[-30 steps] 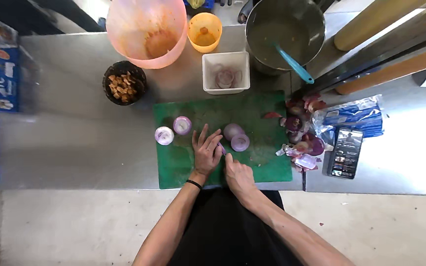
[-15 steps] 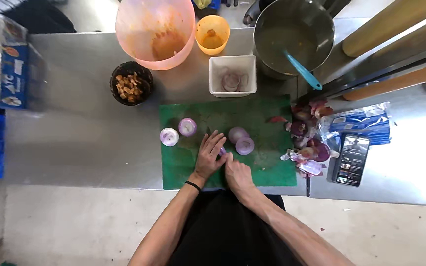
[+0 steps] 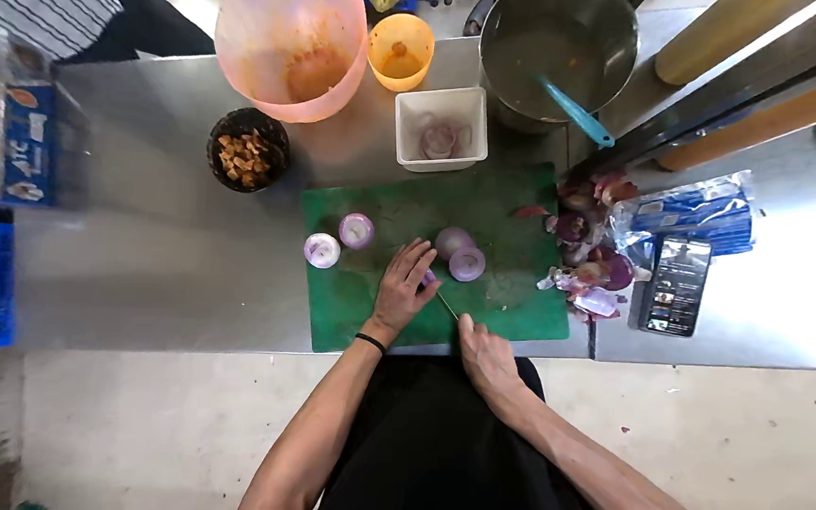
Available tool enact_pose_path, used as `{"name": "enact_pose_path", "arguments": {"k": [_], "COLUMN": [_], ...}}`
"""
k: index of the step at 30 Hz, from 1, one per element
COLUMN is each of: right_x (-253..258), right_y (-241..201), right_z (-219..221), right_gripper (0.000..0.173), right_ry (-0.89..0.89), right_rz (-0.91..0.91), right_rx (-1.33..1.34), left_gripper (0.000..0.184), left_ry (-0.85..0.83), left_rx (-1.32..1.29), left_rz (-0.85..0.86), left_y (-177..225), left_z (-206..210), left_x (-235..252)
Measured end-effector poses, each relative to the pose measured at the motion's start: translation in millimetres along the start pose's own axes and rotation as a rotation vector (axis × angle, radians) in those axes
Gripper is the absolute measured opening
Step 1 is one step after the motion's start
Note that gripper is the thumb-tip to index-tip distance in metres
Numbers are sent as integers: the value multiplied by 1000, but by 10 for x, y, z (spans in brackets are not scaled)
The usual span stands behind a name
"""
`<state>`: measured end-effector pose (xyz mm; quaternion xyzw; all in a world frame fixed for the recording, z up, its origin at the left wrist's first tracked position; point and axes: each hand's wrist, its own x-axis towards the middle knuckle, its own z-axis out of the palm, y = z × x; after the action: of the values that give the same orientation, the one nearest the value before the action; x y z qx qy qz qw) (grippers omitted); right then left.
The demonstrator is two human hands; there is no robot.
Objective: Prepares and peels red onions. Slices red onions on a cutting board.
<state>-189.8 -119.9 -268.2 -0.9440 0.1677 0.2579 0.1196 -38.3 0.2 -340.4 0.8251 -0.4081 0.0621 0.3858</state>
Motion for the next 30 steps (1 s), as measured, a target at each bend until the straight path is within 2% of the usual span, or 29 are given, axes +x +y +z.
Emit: {"name": "enact_pose_path", "arguments": {"k": [4, 6, 8, 13, 17, 21, 23, 25, 27, 28, 30], "right_x": [-296, -434, -557, -625, -497, -236, -76, 38, 120, 130, 140], "right_y": [268, 408, 532, 641, 556, 411, 375, 412, 452, 462, 451], "right_z": [51, 55, 105, 160, 100, -69, -171, -226, -230, -232, -254], "right_gripper": [20, 19, 16, 13, 17, 25, 27, 30, 28, 27, 27], "right_ry": [-69, -36, 31, 135, 198, 86, 31, 18, 75, 91, 81], "right_rz": [-12, -41, -84, -110, -159, -90, -14, 46, 52, 52, 76], "right_rx": [-28, -16, -16, -32, -26, -13, 0, 10, 19, 28, 42], "left_gripper": [53, 64, 68, 57, 55, 74, 83, 78, 72, 76, 88], "left_ry": [-65, -144, -154, -90, -199, -362, -349, -249, -166, -189, -364], "left_rx": [-74, -119, -96, 21, 92, 31, 13, 72, 280, 382, 445], "left_rz": [-69, -171, -192, -30, 84, 64, 1, -121, -278, -374, -571], "left_y": [89, 225, 297, 341, 527, 624, 654, 608, 352, 196, -80], "left_z": [-78, -208, -227, 66, 191, 291, 204, -20, -361, -540, -867], "left_x": [-4, 66, 111, 373, 668, 825, 867, 870, 829, 774, 703]}}
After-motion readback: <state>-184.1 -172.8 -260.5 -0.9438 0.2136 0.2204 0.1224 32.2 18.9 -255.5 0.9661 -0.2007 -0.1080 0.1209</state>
